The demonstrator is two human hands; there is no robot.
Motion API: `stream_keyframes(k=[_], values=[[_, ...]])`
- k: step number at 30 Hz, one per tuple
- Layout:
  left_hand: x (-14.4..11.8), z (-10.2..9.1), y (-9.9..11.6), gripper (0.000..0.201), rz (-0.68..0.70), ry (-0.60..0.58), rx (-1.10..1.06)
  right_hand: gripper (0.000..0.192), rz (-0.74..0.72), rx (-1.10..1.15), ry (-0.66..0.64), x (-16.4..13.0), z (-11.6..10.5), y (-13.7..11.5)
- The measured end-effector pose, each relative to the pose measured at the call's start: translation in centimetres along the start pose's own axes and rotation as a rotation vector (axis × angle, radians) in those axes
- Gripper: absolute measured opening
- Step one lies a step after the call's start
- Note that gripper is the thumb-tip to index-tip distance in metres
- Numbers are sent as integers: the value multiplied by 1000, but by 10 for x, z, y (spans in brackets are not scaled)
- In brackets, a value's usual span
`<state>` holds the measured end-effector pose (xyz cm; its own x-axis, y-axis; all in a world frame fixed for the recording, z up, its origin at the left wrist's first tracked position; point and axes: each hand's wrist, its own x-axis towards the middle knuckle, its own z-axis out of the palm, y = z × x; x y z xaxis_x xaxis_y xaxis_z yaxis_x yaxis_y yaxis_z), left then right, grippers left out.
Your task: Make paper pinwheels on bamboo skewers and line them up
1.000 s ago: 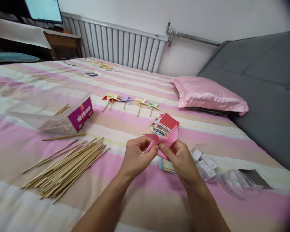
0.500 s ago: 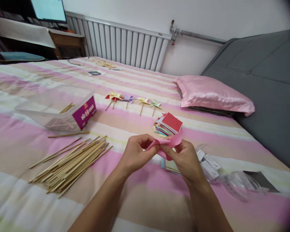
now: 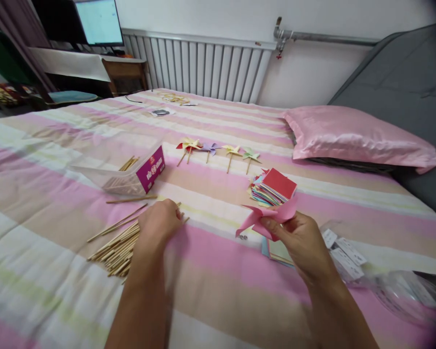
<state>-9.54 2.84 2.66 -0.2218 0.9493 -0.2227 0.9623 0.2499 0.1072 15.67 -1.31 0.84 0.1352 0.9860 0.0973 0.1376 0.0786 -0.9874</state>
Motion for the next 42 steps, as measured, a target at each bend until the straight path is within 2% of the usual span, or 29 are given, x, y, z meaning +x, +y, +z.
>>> stream_keyframes(k=[5,11,14,17,21,25,27,32,37,42], values=[[6,5,2,18,-17,-126,9,25,-11,-7,-7,0,-1,0],[5,4,4,13,-7,-92,-10,22,-11,-10,-5,0,-2,-3],[0,0,6,11,62,-42,-88,20,-20,-6,-18,0,-4,-3],[-10,-8,11,15,206,86,-318,16,-21,10,-53,-2,-7,-6],[-22,-14,23,19,341,269,-767,11,-46,32,-119,-3,-10,-12],[-20,0,45,22,381,335,-1187,10,-112,69,-163,-4,-14,-16],[-13,14,58,21,423,295,-1263,10,-133,62,-206,-4,-15,-16],[1,40,74,22,481,32,-1248,10,-153,58,-281,-2,-17,-16],[3,42,71,24,543,-45,-1178,12,-178,36,-265,1,-18,-15],[5,42,66,27,636,-224,-1068,13,-246,18,-292,1,-19,-18]])
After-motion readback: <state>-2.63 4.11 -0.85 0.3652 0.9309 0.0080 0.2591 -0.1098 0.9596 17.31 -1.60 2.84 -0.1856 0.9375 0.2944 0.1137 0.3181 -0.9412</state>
